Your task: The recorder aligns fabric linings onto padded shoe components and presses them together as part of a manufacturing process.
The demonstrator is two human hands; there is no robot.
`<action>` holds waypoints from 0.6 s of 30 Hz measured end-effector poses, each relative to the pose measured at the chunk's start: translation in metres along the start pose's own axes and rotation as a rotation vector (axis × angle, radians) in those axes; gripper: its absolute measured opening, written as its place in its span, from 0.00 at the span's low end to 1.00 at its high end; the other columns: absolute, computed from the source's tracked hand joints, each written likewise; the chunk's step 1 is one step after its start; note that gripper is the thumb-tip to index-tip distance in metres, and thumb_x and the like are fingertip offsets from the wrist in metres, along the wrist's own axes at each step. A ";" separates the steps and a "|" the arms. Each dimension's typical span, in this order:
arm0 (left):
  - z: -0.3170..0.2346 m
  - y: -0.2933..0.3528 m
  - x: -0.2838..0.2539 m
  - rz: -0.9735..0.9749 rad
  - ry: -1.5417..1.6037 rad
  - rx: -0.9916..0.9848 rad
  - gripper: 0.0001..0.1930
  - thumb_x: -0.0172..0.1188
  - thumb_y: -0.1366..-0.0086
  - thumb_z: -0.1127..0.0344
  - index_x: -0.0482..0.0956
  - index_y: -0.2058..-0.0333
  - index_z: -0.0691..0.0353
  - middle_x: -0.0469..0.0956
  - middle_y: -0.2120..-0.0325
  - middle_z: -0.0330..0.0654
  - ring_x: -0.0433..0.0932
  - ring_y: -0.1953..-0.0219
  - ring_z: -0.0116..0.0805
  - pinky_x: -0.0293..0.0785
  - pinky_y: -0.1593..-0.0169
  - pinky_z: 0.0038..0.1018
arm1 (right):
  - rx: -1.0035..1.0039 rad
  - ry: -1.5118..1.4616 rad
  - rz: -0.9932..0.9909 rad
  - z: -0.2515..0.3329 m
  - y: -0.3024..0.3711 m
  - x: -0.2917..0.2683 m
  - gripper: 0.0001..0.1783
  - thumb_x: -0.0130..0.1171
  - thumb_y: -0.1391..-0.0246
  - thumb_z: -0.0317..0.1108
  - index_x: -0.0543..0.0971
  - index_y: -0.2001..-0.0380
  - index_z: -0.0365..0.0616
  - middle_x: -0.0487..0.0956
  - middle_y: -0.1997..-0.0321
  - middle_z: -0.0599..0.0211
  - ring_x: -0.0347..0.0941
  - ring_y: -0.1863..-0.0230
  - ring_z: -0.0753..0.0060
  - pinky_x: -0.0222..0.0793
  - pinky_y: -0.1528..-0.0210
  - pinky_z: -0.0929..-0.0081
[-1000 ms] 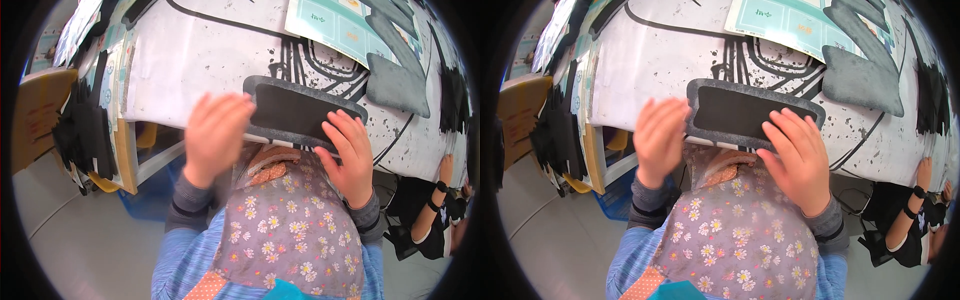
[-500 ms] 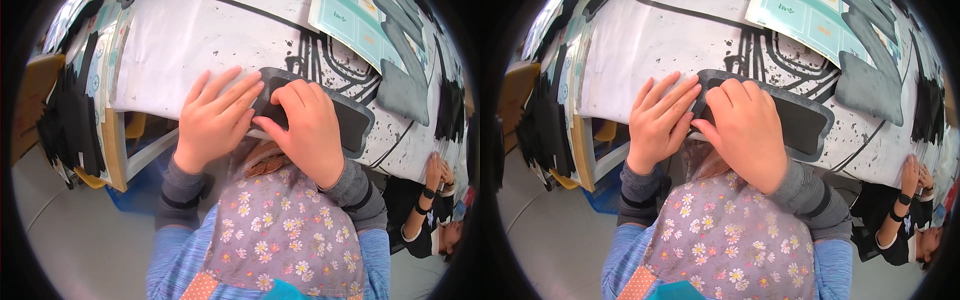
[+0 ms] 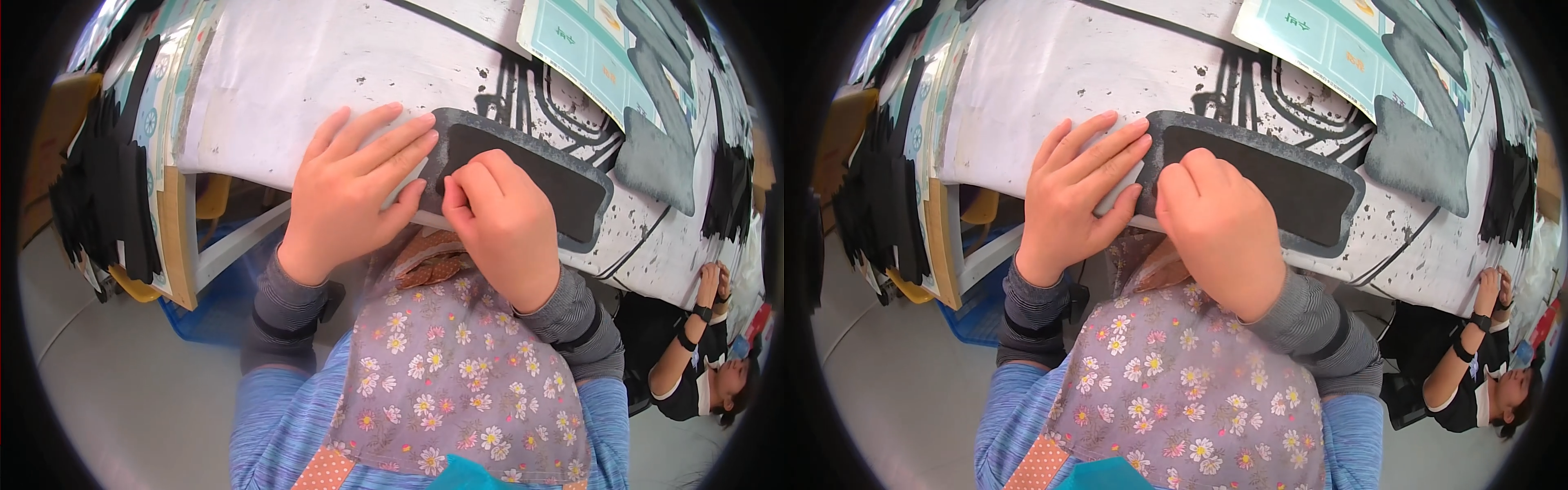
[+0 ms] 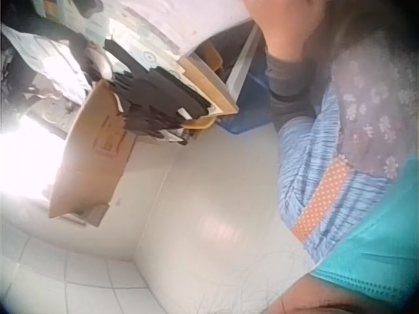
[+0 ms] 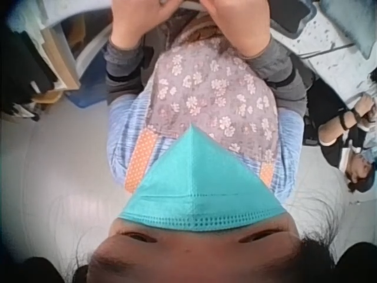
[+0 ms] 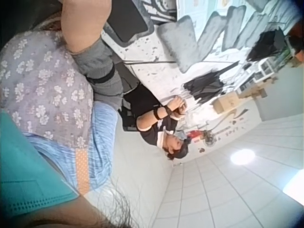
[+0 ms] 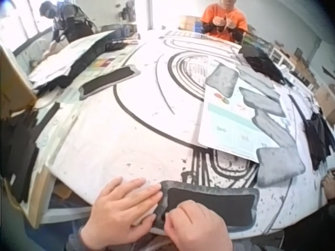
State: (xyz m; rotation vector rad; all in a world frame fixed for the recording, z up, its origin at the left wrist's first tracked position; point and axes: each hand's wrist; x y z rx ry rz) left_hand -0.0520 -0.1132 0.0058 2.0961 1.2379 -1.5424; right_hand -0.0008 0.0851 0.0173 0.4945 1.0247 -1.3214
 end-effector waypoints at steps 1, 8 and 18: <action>0.000 0.000 0.001 -0.004 0.005 0.003 0.23 0.65 0.42 0.66 0.85 0.46 0.52 0.80 0.42 0.33 0.75 0.37 0.41 0.63 0.32 0.47 | -0.005 0.000 0.002 0.000 0.000 -0.002 0.12 0.69 0.55 0.28 0.74 0.70 0.44 0.70 0.68 0.66 0.73 0.68 0.61 0.73 0.67 0.65; -0.002 0.000 0.002 -0.016 0.004 -0.006 0.23 0.66 0.43 0.66 0.85 0.47 0.51 0.80 0.42 0.32 0.75 0.38 0.41 0.64 0.33 0.47 | 0.017 0.025 -0.130 -0.010 -0.013 -0.011 0.20 0.67 0.49 0.27 0.80 0.51 0.39 0.78 0.53 0.61 0.74 0.58 0.57 0.74 0.56 0.65; -0.003 -0.003 0.003 -0.026 -0.002 -0.004 0.25 0.65 0.45 0.66 0.84 0.45 0.50 0.80 0.43 0.32 0.75 0.39 0.40 0.65 0.33 0.46 | -0.045 0.005 -0.104 -0.029 -0.025 -0.004 0.12 0.65 0.49 0.24 0.81 0.59 0.42 0.79 0.56 0.65 0.73 0.54 0.57 0.70 0.51 0.63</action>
Point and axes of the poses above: each hand's wrist, its own y-axis away from the middle knuckle, its own x-axis out of the palm, z = x × y
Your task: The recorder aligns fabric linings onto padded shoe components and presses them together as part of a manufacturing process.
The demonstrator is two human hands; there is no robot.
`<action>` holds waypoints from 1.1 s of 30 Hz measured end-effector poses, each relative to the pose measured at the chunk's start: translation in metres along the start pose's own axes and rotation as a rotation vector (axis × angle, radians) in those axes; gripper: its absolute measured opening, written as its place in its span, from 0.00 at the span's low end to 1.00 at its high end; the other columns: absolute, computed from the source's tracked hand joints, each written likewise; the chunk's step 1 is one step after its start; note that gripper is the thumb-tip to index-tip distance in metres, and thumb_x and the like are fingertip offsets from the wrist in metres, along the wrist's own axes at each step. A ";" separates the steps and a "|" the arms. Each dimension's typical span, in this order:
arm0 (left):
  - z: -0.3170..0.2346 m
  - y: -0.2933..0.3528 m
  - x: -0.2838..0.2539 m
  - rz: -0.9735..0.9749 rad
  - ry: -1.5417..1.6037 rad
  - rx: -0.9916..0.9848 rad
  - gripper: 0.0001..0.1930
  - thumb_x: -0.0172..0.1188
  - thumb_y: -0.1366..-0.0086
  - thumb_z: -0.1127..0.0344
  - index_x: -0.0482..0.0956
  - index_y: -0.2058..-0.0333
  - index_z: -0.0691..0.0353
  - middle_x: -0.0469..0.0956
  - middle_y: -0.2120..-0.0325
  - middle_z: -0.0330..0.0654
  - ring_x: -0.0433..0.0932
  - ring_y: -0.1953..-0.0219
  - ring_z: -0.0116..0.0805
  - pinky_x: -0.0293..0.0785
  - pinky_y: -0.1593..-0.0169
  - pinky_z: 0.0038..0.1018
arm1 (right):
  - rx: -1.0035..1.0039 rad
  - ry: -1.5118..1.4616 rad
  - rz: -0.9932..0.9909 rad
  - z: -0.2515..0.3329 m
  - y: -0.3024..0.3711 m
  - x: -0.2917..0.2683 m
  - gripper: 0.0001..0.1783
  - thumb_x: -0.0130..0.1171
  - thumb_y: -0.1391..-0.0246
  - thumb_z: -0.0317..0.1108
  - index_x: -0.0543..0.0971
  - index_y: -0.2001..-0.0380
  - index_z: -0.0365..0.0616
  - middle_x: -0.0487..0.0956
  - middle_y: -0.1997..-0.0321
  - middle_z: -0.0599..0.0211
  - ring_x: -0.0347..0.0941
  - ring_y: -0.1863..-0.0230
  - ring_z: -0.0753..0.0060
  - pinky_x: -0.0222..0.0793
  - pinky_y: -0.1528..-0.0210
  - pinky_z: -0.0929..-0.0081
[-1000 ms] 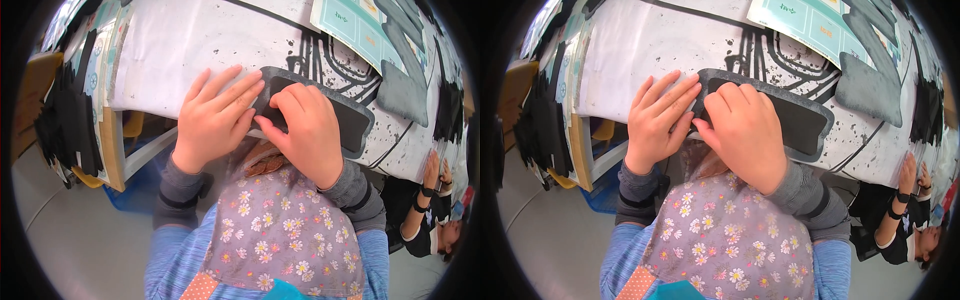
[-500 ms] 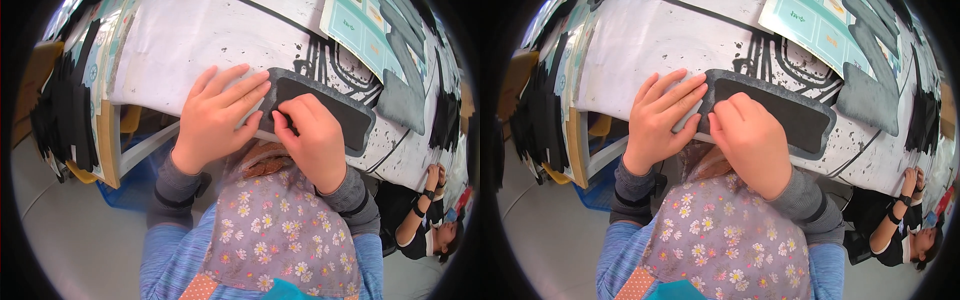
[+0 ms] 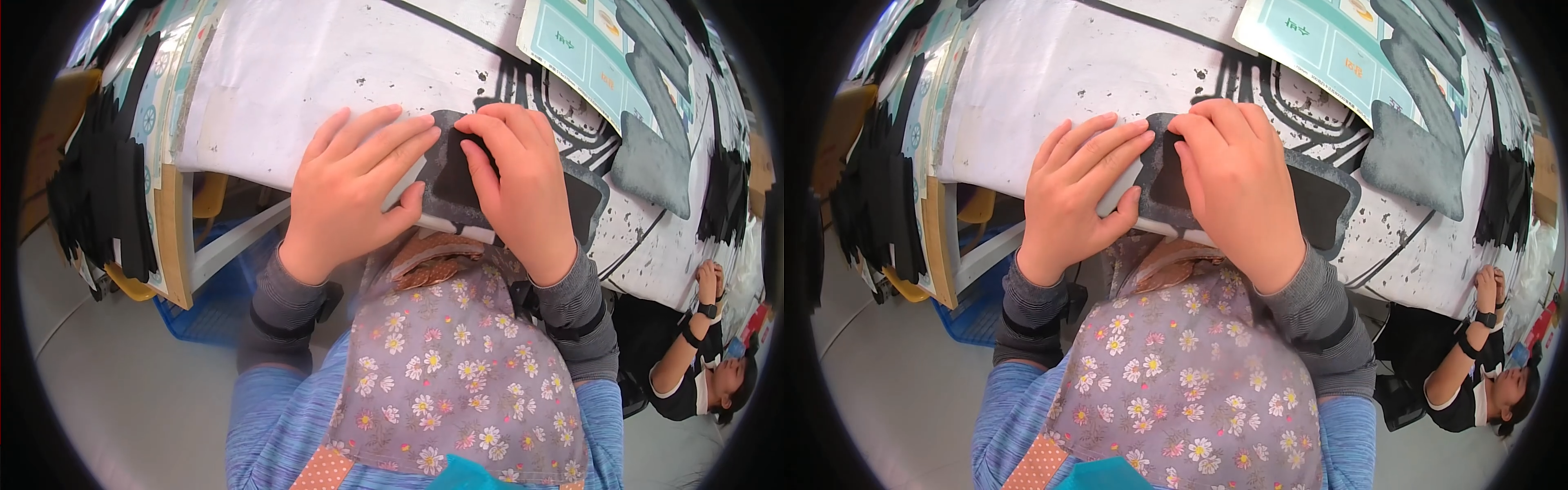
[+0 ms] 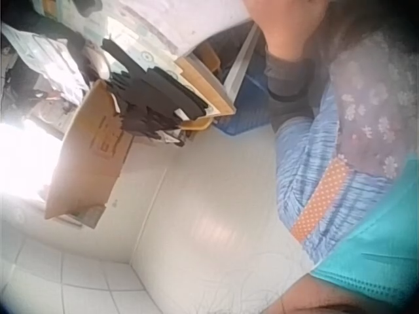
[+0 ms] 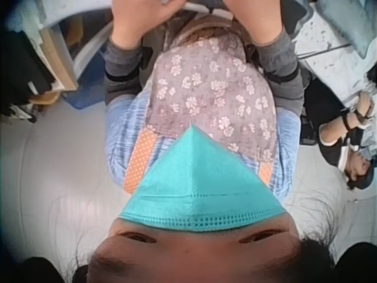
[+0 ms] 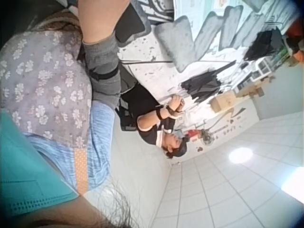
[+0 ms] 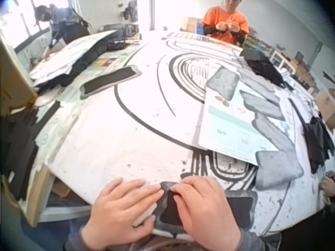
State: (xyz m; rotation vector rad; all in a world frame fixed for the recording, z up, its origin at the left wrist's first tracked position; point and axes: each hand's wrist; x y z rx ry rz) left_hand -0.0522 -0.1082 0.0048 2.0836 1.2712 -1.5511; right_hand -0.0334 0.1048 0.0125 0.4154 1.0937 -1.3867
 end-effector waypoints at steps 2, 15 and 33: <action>-0.002 -0.001 0.000 -0.003 -0.023 -0.007 0.27 0.64 0.47 0.66 0.83 0.44 0.50 0.80 0.44 0.32 0.75 0.40 0.40 0.65 0.34 0.44 | 0.040 -0.107 0.016 -0.001 -0.005 0.000 0.08 0.64 0.48 0.23 0.79 0.64 0.42 0.78 0.59 0.63 0.73 0.55 0.55 0.70 0.52 0.63; -0.005 -0.002 -0.002 0.022 -0.026 -0.032 0.27 0.63 0.47 0.67 0.83 0.44 0.49 0.78 0.44 0.33 0.73 0.39 0.40 0.64 0.33 0.45 | -0.002 -0.487 0.152 -0.020 0.025 -0.024 0.08 0.57 0.39 0.22 0.71 0.65 0.50 0.80 0.59 0.72 0.74 0.52 0.64 0.52 0.30 0.50; -0.011 0.002 -0.002 0.049 -0.031 -0.055 0.31 0.54 0.46 0.76 0.82 0.42 0.47 0.76 0.40 0.35 0.71 0.37 0.44 0.59 0.31 0.54 | 0.136 -1.261 -0.031 -0.041 0.065 -0.048 0.08 0.57 0.36 0.31 0.68 0.66 0.56 0.72 0.71 0.78 0.66 0.62 0.71 0.50 0.28 0.48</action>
Point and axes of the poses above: each hand's wrist, its own y-axis away from the middle knuckle, its own x-axis out of the palm, z = x × y
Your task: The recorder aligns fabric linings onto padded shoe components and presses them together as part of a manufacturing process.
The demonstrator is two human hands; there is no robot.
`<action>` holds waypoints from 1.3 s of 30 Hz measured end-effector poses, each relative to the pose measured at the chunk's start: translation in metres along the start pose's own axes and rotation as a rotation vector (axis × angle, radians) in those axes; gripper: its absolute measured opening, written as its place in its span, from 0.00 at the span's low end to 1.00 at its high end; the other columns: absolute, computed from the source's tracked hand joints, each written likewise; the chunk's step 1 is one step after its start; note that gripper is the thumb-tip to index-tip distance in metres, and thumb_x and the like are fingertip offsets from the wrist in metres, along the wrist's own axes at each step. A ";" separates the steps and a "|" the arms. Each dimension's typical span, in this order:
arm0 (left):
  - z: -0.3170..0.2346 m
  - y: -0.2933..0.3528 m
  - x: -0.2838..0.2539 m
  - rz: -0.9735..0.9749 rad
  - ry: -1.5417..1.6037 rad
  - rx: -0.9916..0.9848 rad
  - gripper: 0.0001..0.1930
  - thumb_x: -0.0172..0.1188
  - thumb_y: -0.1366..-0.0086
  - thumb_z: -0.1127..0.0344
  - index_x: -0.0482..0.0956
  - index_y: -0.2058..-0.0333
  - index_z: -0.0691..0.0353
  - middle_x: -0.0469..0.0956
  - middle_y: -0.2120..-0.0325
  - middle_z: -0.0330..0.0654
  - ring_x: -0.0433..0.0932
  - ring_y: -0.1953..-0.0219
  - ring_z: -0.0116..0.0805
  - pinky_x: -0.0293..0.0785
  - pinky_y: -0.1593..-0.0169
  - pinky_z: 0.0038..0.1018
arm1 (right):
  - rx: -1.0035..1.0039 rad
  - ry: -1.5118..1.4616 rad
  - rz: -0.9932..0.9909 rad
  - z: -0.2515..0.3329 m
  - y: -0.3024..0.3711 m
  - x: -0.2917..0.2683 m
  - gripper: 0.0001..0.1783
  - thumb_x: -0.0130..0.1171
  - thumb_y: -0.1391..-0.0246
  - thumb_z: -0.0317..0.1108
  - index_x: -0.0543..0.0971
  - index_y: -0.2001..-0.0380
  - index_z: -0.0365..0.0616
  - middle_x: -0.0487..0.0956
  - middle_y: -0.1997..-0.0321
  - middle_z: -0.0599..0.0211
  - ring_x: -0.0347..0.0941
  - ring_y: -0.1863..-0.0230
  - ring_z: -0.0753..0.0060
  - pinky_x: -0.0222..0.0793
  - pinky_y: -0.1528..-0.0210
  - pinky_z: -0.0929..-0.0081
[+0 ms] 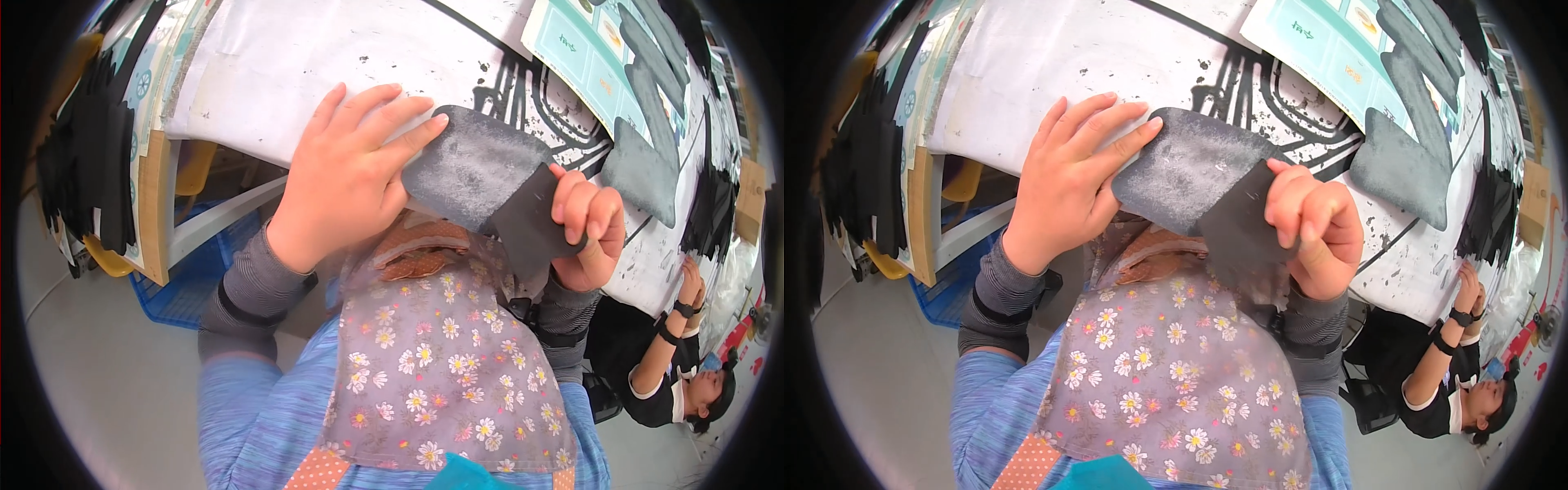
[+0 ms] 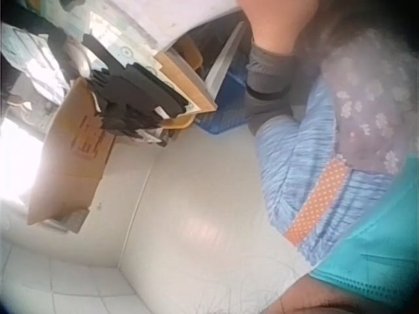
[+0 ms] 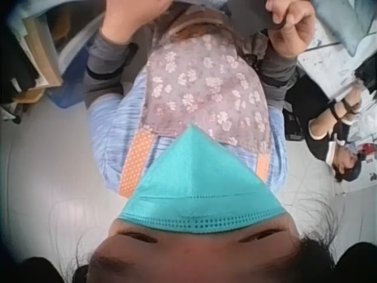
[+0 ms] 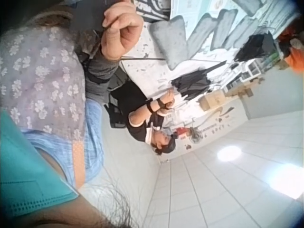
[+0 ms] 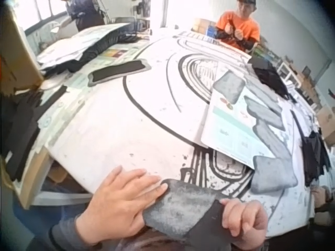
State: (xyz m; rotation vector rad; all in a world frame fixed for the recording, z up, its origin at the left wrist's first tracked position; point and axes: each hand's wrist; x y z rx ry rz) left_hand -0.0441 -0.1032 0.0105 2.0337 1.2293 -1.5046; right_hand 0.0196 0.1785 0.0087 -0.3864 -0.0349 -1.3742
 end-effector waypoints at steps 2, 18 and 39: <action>0.001 0.001 0.000 0.001 -0.007 0.012 0.31 0.52 0.45 0.75 0.82 0.42 0.47 0.76 0.40 0.36 0.71 0.36 0.45 0.59 0.31 0.54 | -0.088 -0.237 -0.030 -0.001 0.009 -0.010 0.08 0.57 0.36 0.31 0.68 0.66 0.56 0.70 0.72 0.81 0.65 0.63 0.73 0.51 0.28 0.50; 0.012 -0.009 -0.005 -0.038 0.006 0.097 0.22 0.67 0.40 0.61 0.83 0.45 0.47 0.76 0.41 0.38 0.72 0.39 0.46 0.67 0.35 0.45 | 0.248 0.186 -0.136 -0.015 -0.035 0.045 0.10 0.54 0.35 0.17 0.69 0.54 0.40 0.78 0.52 0.63 0.73 0.50 0.76 0.68 0.42 0.77; 0.015 -0.010 -0.003 0.051 0.026 0.104 0.30 0.70 0.46 0.58 0.81 0.41 0.49 0.77 0.38 0.32 0.72 0.36 0.40 0.64 0.32 0.47 | 0.293 0.362 -0.176 -0.025 -0.039 0.056 0.11 0.57 0.38 0.16 0.69 0.58 0.39 0.82 0.58 0.63 0.78 0.53 0.77 0.72 0.47 0.79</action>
Point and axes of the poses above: each hand's wrist, its own y-axis away from the middle knuckle, its own x-axis out of the palm, z = x × y
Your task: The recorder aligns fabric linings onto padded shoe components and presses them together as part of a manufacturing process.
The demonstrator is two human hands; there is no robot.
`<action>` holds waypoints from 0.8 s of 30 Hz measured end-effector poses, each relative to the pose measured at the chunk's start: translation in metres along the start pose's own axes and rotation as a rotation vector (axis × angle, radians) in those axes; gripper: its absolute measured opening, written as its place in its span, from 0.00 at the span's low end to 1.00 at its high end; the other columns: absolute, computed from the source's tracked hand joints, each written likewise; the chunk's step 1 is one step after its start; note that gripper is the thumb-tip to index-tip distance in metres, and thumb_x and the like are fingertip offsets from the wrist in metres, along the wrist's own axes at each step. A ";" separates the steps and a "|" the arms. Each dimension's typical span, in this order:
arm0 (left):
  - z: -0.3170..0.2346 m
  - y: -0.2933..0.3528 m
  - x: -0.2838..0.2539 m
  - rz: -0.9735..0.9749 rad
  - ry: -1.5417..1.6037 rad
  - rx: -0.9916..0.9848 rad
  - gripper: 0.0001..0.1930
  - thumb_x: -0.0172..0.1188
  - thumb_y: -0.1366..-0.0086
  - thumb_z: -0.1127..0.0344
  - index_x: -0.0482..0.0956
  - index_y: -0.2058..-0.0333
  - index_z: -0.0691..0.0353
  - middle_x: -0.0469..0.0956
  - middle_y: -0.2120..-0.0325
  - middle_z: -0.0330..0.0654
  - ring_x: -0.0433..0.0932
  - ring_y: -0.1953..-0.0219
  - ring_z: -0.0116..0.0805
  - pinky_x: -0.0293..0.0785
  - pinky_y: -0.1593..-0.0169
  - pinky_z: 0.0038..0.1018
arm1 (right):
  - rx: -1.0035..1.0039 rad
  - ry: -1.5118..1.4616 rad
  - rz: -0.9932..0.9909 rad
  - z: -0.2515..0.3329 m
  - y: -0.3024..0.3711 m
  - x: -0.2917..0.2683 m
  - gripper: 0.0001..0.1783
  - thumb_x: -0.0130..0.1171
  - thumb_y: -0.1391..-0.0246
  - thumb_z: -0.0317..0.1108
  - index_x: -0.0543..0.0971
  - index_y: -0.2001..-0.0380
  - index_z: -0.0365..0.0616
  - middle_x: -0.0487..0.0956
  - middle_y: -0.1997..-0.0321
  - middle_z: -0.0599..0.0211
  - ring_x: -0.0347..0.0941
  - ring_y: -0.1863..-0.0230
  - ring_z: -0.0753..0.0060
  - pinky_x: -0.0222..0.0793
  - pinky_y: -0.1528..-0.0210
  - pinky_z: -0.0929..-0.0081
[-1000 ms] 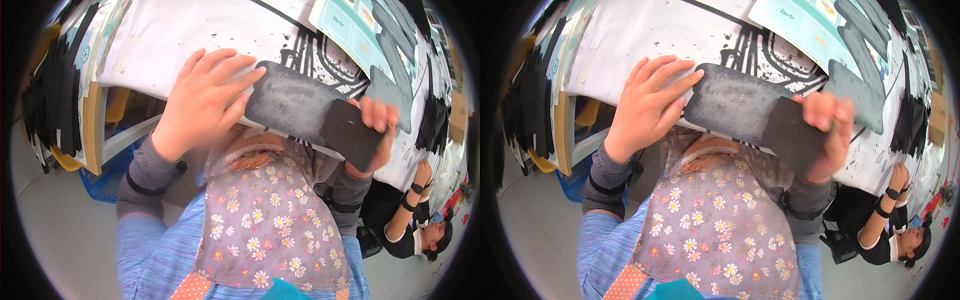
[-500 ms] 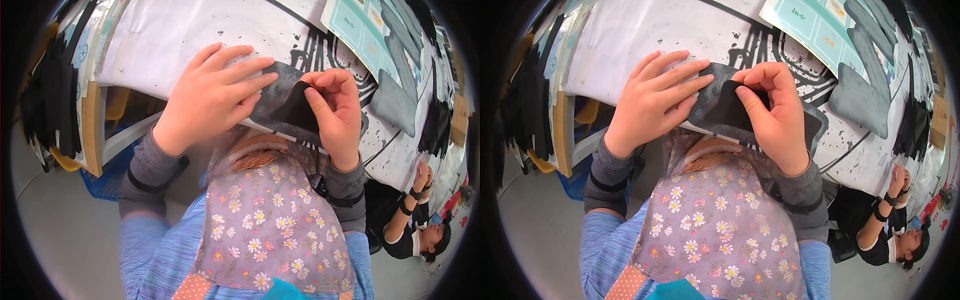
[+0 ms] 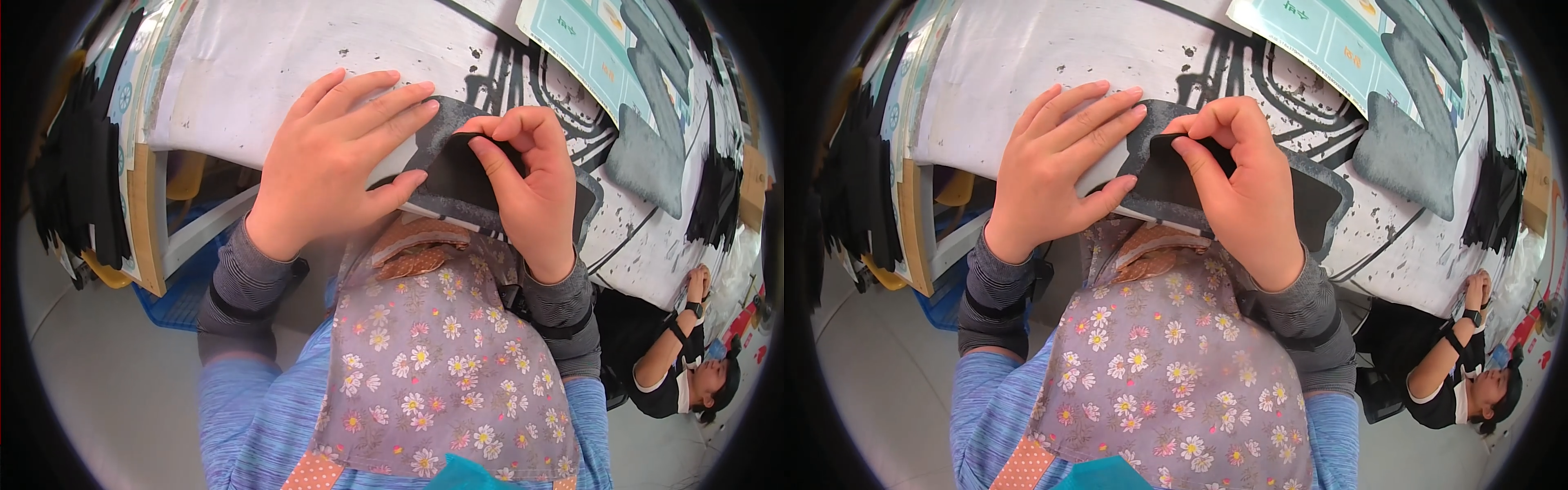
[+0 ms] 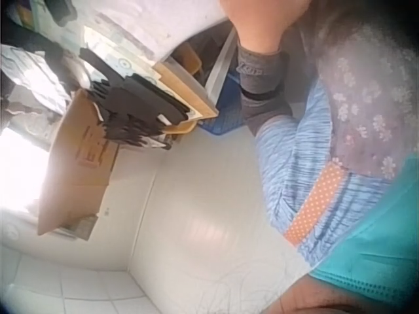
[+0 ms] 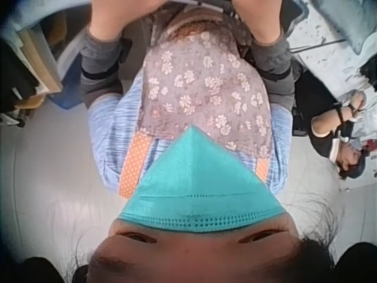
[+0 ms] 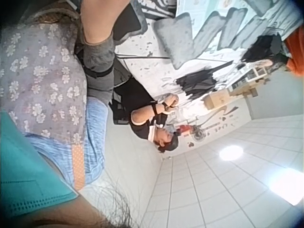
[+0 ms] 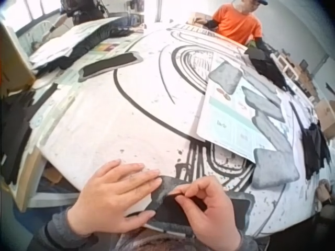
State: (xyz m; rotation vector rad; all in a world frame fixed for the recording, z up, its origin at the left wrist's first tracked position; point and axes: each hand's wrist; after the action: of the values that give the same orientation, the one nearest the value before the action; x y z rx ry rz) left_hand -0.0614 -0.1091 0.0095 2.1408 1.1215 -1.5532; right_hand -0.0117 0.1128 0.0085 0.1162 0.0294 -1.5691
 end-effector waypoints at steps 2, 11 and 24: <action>0.000 0.000 0.000 -0.003 0.008 -0.004 0.31 0.70 0.47 0.58 0.81 0.41 0.49 0.77 0.38 0.32 0.72 0.36 0.40 0.63 0.32 0.47 | -0.012 0.025 -0.021 -0.002 0.000 0.001 0.11 0.58 0.39 0.16 0.69 0.58 0.39 0.83 0.58 0.63 0.79 0.53 0.77 0.73 0.48 0.78; 0.001 0.000 -0.002 0.008 0.019 0.000 0.31 0.69 0.46 0.58 0.80 0.41 0.50 0.76 0.38 0.33 0.72 0.36 0.41 0.63 0.32 0.48 | -0.059 0.124 -0.049 -0.001 -0.004 0.005 0.10 0.60 0.40 0.18 0.71 0.58 0.38 0.81 0.61 0.65 0.81 0.55 0.73 0.74 0.50 0.76; 0.004 0.000 -0.006 0.052 0.023 0.009 0.30 0.68 0.44 0.57 0.80 0.40 0.50 0.76 0.37 0.34 0.71 0.35 0.44 0.61 0.31 0.52 | -0.416 0.747 -0.096 -0.001 0.002 0.012 0.12 0.66 0.52 0.21 0.83 0.62 0.44 0.80 0.58 0.67 0.74 0.51 0.61 0.71 0.50 0.66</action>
State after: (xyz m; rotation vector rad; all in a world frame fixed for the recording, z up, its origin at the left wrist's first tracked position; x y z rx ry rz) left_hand -0.0651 -0.1139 0.0134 2.1809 1.0593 -1.5183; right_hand -0.0100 0.1004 0.0069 0.3695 0.9505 -1.5044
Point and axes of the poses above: each hand's wrist, its own y-axis away from the middle knuckle, its own x-axis out of the palm, z = x × y
